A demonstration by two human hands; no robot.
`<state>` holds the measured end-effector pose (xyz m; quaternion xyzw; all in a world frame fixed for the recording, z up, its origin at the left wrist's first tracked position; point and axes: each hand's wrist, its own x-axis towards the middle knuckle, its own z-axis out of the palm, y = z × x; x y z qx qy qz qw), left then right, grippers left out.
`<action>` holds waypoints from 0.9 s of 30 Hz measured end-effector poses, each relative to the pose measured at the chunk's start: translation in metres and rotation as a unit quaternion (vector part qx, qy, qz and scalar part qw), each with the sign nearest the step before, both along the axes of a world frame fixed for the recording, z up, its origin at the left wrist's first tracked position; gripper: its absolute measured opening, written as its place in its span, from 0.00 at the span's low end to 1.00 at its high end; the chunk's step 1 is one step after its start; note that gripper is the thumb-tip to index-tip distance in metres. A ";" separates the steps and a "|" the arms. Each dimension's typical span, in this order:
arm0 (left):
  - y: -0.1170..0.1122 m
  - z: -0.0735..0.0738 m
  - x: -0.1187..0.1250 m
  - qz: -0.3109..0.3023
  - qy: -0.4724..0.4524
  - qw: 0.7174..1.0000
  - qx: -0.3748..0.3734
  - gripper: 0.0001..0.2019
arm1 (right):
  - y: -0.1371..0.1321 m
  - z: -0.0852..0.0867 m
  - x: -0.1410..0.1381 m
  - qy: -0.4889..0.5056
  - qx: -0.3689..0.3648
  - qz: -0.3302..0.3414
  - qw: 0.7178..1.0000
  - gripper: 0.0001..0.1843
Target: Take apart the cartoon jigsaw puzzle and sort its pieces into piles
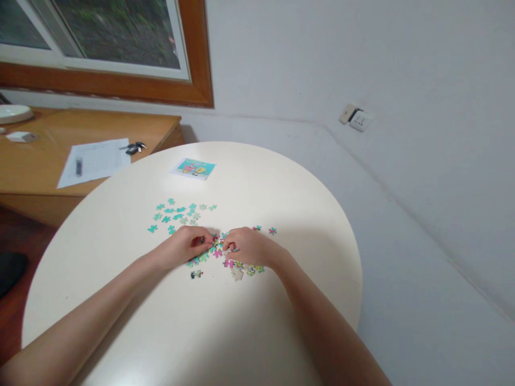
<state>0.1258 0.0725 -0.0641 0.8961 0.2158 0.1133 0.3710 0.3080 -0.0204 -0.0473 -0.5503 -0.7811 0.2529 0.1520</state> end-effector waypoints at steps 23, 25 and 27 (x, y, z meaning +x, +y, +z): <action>0.001 -0.003 -0.001 0.004 0.009 1.000 0.025 0.06 | 0.008 -0.015 0.003 0.062 0.002 -0.169 0.984 0.05; 0.001 -0.002 0.000 0.002 0.009 1.000 0.028 0.06 | 0.008 -0.016 0.003 0.061 0.002 -0.175 0.983 0.05; 0.001 -0.001 0.000 0.002 0.015 1.000 0.027 0.05 | 0.008 -0.015 0.004 0.070 0.002 -0.171 0.983 0.05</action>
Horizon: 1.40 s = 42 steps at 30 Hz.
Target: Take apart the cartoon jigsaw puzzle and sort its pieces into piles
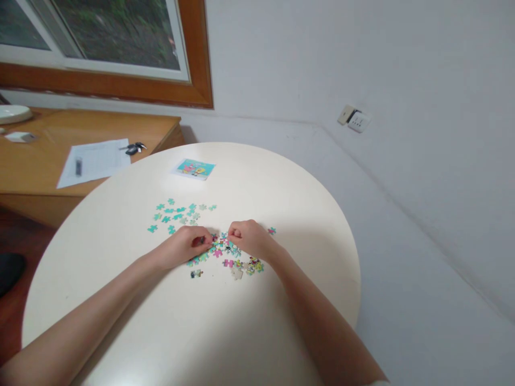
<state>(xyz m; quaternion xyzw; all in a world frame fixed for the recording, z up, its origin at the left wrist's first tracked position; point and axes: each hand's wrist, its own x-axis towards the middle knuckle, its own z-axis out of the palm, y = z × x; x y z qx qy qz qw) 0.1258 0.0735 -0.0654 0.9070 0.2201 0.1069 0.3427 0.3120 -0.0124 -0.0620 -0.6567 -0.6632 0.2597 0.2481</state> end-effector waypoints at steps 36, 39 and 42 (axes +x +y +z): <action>0.000 0.002 0.000 -0.010 -0.001 1.000 0.002 0.06 | -0.015 0.019 0.007 -0.086 -0.126 0.232 0.961 0.12; 0.000 0.002 0.000 -0.011 0.001 1.000 0.001 0.06 | -0.016 0.020 0.006 -0.097 -0.123 0.241 0.958 0.11; -0.001 0.002 0.000 -0.014 0.000 1.000 0.004 0.07 | -0.017 0.022 0.004 -0.113 -0.116 0.239 0.957 0.08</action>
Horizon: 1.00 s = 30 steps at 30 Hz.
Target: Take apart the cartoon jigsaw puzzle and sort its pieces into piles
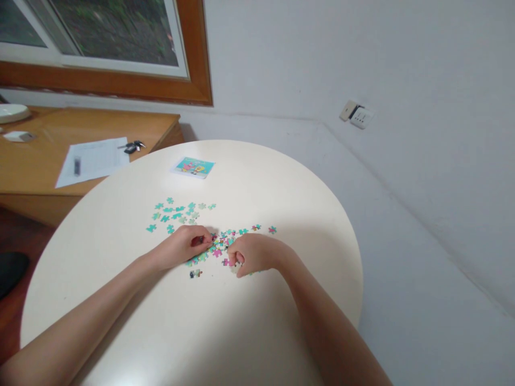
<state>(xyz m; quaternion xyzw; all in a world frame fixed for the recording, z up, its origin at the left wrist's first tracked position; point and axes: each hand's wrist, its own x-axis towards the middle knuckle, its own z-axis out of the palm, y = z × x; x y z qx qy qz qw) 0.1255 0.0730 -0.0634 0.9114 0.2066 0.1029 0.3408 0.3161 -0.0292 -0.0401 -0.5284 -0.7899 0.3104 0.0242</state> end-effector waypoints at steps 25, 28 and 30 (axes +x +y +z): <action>-0.001 0.002 0.000 0.003 -0.002 1.000 0.003 0.07 | 0.000 0.005 -0.005 0.009 0.032 -0.083 0.996 0.07; -0.002 0.003 0.000 0.006 -0.005 1.000 -0.005 0.07 | 0.000 0.004 -0.004 0.033 0.015 -0.078 0.996 0.06; -0.002 0.004 0.001 0.013 -0.010 1.000 -0.017 0.08 | 0.000 0.003 -0.004 0.053 0.009 -0.073 0.996 0.06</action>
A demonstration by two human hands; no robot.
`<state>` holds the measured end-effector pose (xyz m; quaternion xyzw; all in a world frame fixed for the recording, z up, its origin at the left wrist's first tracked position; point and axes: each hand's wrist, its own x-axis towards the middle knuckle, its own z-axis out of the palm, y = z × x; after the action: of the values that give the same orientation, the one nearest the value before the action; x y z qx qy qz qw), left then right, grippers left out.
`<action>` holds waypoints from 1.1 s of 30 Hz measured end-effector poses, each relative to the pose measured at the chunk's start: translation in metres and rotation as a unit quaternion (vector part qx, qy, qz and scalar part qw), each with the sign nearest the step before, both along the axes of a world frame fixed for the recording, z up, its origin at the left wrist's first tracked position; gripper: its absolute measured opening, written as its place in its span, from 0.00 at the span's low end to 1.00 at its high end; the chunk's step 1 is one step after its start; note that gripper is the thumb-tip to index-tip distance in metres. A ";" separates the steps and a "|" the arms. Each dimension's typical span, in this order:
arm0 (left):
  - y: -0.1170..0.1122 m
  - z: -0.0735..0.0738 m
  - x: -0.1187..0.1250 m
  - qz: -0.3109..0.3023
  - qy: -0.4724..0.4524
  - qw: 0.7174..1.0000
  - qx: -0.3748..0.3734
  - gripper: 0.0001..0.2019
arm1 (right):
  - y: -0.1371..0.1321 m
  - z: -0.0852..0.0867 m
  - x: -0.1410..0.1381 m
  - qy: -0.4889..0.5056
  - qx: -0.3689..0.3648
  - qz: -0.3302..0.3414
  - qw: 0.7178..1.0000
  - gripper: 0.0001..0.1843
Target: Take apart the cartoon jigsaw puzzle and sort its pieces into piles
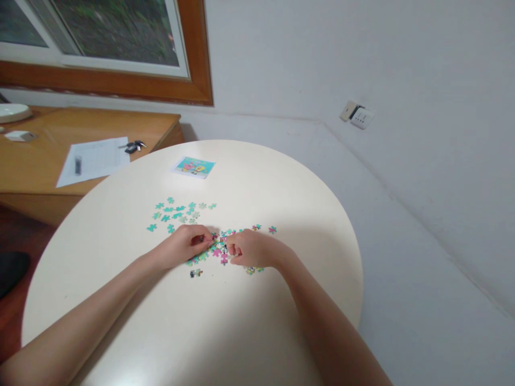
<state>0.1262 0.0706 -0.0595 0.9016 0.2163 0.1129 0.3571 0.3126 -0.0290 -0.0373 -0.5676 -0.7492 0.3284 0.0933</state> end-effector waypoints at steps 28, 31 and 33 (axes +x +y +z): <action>-0.002 0.000 0.000 0.034 -0.086 0.925 -0.370 0.14 | 0.011 -0.012 -0.015 -0.013 0.384 0.022 0.923 0.07; -0.002 0.004 0.000 0.043 -0.098 0.921 -0.374 0.15 | 0.011 -0.013 -0.014 0.002 0.382 0.011 0.924 0.09; -0.003 0.007 0.000 0.052 -0.100 0.918 -0.380 0.16 | 0.011 -0.014 -0.015 0.013 0.383 0.000 0.924 0.10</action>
<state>0.1266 0.0680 -0.0528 0.6695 0.2527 0.1304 0.6862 0.2980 -0.0177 -0.0514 -0.4838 -0.8168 0.0240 0.3133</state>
